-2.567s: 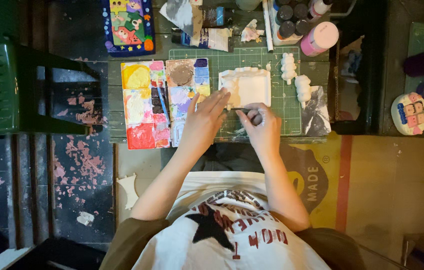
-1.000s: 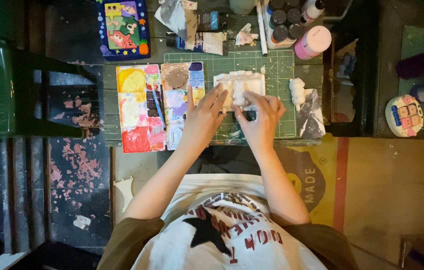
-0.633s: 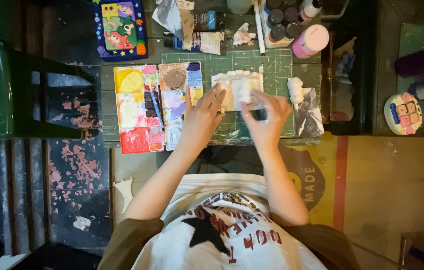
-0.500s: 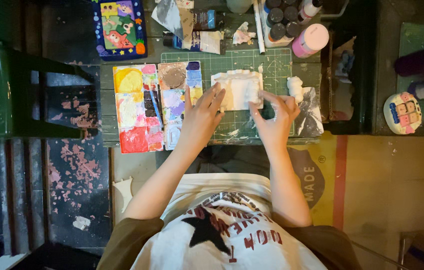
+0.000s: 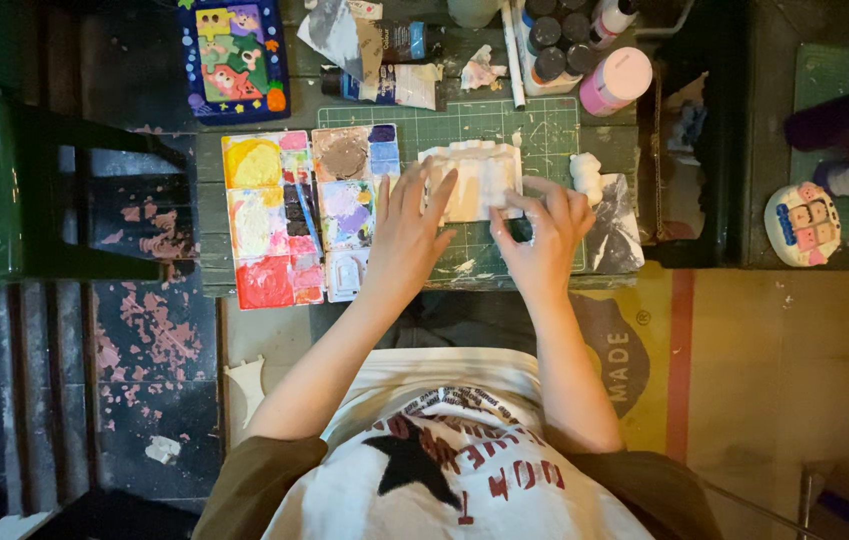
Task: The person wipes a white rectangular ceramic tray with a cloth, then handles small white ceramic pieces. They open a paint container, dip a brush, and apply paint to a small ceramic piece. The person continues to paint the piece while holding it.
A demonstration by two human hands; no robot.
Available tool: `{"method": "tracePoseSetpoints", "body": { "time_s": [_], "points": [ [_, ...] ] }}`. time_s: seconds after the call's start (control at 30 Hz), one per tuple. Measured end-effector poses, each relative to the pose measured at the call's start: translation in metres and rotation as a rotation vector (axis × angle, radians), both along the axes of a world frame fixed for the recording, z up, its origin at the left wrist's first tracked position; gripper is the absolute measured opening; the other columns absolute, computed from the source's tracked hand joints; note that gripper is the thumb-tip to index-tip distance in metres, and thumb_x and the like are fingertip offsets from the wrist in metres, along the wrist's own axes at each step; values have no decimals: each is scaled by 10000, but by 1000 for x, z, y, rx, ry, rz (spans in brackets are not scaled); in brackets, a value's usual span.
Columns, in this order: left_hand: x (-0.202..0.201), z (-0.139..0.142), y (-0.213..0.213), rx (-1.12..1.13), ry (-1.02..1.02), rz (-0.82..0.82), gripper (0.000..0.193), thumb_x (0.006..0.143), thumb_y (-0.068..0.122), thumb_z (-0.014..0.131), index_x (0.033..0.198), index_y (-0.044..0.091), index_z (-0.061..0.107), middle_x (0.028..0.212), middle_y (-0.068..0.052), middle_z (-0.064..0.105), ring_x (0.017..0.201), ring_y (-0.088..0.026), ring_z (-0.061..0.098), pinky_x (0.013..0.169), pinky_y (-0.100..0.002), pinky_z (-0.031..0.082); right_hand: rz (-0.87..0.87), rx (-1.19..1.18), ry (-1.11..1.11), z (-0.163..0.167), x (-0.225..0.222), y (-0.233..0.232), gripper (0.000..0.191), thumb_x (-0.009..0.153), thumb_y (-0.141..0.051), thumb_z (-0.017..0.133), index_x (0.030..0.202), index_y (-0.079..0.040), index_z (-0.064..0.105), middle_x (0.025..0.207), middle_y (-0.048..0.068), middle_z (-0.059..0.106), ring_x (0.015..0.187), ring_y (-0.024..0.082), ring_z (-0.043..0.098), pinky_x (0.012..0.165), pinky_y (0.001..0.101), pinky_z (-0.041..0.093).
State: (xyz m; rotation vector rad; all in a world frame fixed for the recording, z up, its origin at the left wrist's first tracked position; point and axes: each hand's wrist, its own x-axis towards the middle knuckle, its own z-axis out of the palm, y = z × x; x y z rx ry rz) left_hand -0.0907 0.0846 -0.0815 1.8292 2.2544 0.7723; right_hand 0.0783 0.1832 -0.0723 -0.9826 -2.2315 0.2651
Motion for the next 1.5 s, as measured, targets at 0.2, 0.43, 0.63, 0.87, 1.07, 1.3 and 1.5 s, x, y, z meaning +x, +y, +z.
{"method": "tracePoseSetpoints", "body": {
  "time_s": [0.2, 0.43, 0.63, 0.87, 1.07, 1.3, 1.5],
  "points": [
    [-4, 4, 14, -7, 9, 19, 1076, 726, 263, 876, 1590, 74, 263, 1588, -204, 361, 1491, -355, 338, 1244, -560, 207, 7, -62, 43, -4, 4, 2, 448, 808, -208, 906, 1181, -118, 675, 1256, 63, 637, 1201, 308, 521, 1060, 466, 356],
    [-17, -1, 29, -29, 33, -72, 1099, 690, 294, 915, 1554, 30, 288, 1526, -228, 442, 1406, -350, 438, 1212, -494, 291, -206, -145, 101, -8, 55, 30, 540, 938, -220, 829, 1396, -78, 582, 1321, 124, 602, 1254, 336, 495, 1099, 455, 362],
    [-19, -8, 41, 14, 4, -112, 1127, 671, 245, 923, 1567, 13, 280, 1512, -225, 469, 1401, -360, 453, 1203, -473, 329, -207, -68, -80, -27, 76, 43, 422, 908, -197, 855, 1284, -92, 693, 1225, 99, 676, 1185, 308, 566, 1098, 458, 345],
    [-9, -15, 79, 32, 43, -124, 1117, 699, 265, 918, 1564, 14, 258, 1546, -244, 400, 1436, -368, 411, 1215, -496, 296, -268, -25, 36, -31, 66, 46, 363, 860, -128, 890, 1182, -62, 736, 1167, 100, 727, 1131, 293, 582, 1052, 460, 383],
    [8, 10, 66, 215, -156, -138, 889, 922, 304, 800, 1562, -17, 273, 1601, -256, 350, 1493, -417, 302, 1240, -526, 238, -151, -365, 621, 0, 52, 14, 316, 913, 18, 807, 1212, 2, 708, 1272, 133, 715, 1214, 221, 671, 1071, 387, 538],
    [46, 29, 31, 189, -1666, -480, 563, 1115, 333, 557, 1560, 14, 429, 1464, -144, 611, 1385, -242, 562, 1222, -401, 415, 196, -520, 993, 20, 19, -49, 361, 914, 96, 756, 1236, 2, 622, 1302, 150, 647, 1255, 231, 639, 1115, 382, 527],
    [37, 28, 20, 153, -1856, -322, 561, 1124, 390, 485, 1526, -2, 480, 1327, -140, 680, 949, -146, 664, 760, -241, 558, 145, -1049, 881, 12, 23, -59, 208, 988, 10, 635, 1192, 48, 629, 1041, 180, 735, 906, 235, 723, 849, 373, 599]
  ]
}}
